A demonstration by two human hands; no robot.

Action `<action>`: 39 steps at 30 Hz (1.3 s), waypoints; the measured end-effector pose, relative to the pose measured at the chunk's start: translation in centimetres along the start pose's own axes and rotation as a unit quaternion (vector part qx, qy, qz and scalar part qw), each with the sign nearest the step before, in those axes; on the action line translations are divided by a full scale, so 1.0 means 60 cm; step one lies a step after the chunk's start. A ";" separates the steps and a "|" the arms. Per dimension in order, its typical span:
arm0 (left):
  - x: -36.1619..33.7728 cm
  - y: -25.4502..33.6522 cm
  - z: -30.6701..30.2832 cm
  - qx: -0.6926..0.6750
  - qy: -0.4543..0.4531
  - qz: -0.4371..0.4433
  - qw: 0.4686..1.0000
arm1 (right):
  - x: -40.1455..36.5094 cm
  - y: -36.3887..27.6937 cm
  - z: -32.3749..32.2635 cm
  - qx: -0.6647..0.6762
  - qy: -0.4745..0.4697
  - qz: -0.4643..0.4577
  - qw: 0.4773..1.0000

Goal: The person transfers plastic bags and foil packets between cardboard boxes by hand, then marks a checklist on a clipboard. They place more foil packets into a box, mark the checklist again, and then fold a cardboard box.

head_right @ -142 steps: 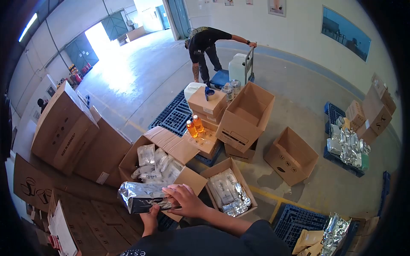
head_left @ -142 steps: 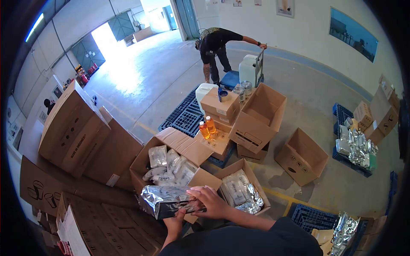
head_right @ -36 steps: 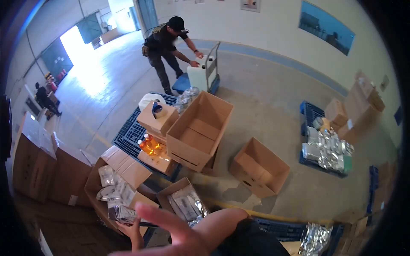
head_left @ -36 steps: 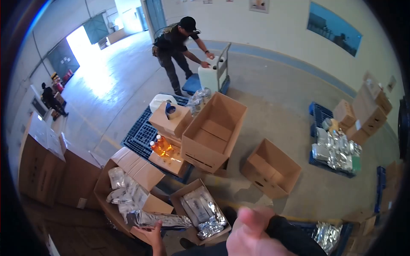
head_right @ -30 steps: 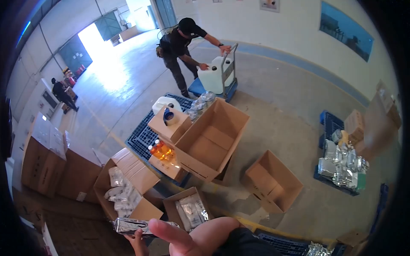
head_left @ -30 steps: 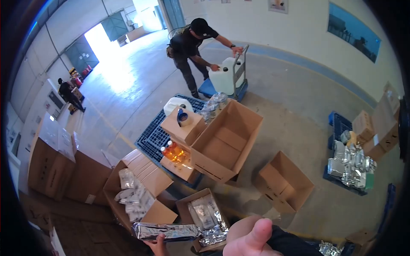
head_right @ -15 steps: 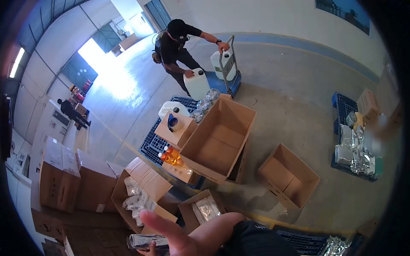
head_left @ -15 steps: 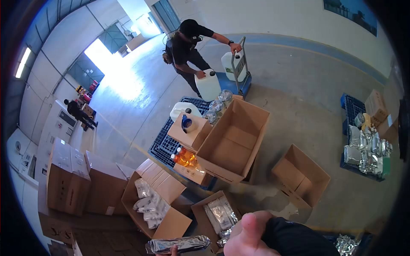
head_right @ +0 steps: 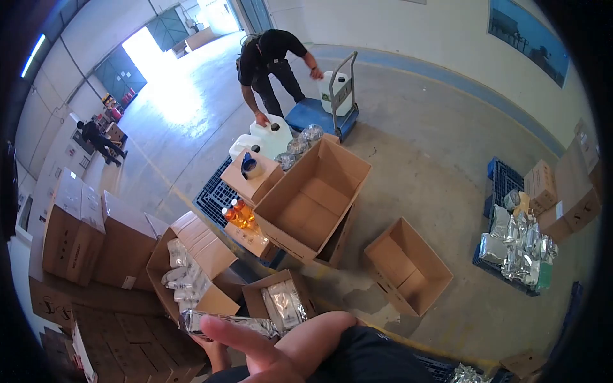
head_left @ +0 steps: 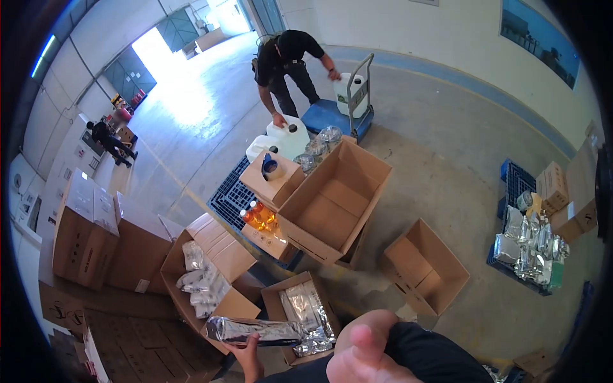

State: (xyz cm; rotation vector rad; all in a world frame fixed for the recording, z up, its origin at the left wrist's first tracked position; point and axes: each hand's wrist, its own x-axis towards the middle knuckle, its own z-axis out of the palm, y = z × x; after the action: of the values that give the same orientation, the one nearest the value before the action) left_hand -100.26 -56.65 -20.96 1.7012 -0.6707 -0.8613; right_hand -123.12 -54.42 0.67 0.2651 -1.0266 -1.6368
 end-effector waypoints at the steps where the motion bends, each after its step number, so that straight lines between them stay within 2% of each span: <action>1: 0.003 -0.036 -0.015 -0.044 0.012 -0.013 0.999 | 0.003 0.001 -0.004 -0.113 0.008 -0.015 0.993; 2: 0.011 -0.075 -0.033 -0.088 0.024 -0.024 0.996 | 0.007 0.004 -0.008 -0.215 0.016 -0.026 0.976; 4: 0.032 -0.145 -0.062 -0.073 0.025 0.067 0.995 | 0.011 0.009 -0.018 -0.308 0.030 -0.029 0.950; 9: 0.017 -0.147 -0.059 -0.112 0.018 0.043 0.993 | 0.003 0.005 -0.022 -0.359 0.070 -0.019 0.931; 11: 0.000 -0.152 -0.068 -0.120 0.023 0.031 0.992 | -0.011 -0.002 -0.023 -0.323 0.093 -0.003 0.942; 14: -0.029 -0.123 -0.048 -0.111 0.058 0.034 0.991 | -0.064 -0.023 -0.028 -0.078 0.144 0.060 0.985; 15: -0.032 -0.114 -0.045 -0.118 0.065 0.034 0.990 | -0.059 -0.014 -0.028 -0.063 0.142 0.056 0.986; 16: -0.033 -0.108 -0.045 -0.118 0.059 0.032 0.991 | -0.034 0.014 -0.021 -0.226 0.112 -0.008 0.968; 17: -0.034 -0.101 -0.044 -0.118 0.053 0.030 0.991 | -0.008 0.042 -0.014 -0.383 0.077 -0.072 0.918; 18: -0.035 -0.095 -0.044 -0.117 0.047 0.028 0.992 | 0.009 0.065 -0.009 -0.526 0.040 -0.135 0.839; 20: -0.034 -0.116 -0.055 -0.112 0.038 0.034 0.992 | 0.003 0.067 -0.021 -0.653 0.004 -0.192 0.733; 21: -0.035 -0.126 -0.062 -0.119 0.036 0.029 0.992 | 0.002 0.043 -0.051 -0.641 -0.146 -0.205 0.726; 23: -0.037 -0.150 -0.079 -0.115 0.038 0.030 0.992 | -0.015 0.021 -0.098 -0.614 -0.292 -0.207 0.704; 27: -0.066 -0.153 -0.101 -0.156 0.058 0.007 0.986 | -0.011 0.027 -0.115 -0.568 -0.377 -0.152 0.716; 29: -0.082 -0.148 -0.117 -0.171 0.080 -0.013 0.982 | 0.011 0.029 -0.093 -0.618 -0.436 -0.045 0.653; 32: -0.095 -0.181 -0.158 -0.161 0.116 -0.005 0.980 | 0.013 0.083 -0.140 -0.509 -0.559 -0.067 0.651; 33: -0.100 -0.195 -0.173 -0.155 0.127 0.002 0.980 | -0.025 0.100 -0.128 -0.443 -0.486 0.019 0.753; 36: -0.114 -0.238 -0.211 -0.135 0.155 0.033 0.978 | -0.100 0.138 -0.097 -0.300 -0.368 0.114 0.873; 39: -0.128 -0.267 -0.234 -0.128 0.159 0.059 0.977 | -0.122 0.140 -0.081 -0.292 -0.313 0.163 0.889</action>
State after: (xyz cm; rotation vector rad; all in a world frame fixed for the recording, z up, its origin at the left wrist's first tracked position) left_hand -93.02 -38.38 -32.21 1.5054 -0.4187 -0.5485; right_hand -111.76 -50.23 1.48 -0.8489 -0.9125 -1.6596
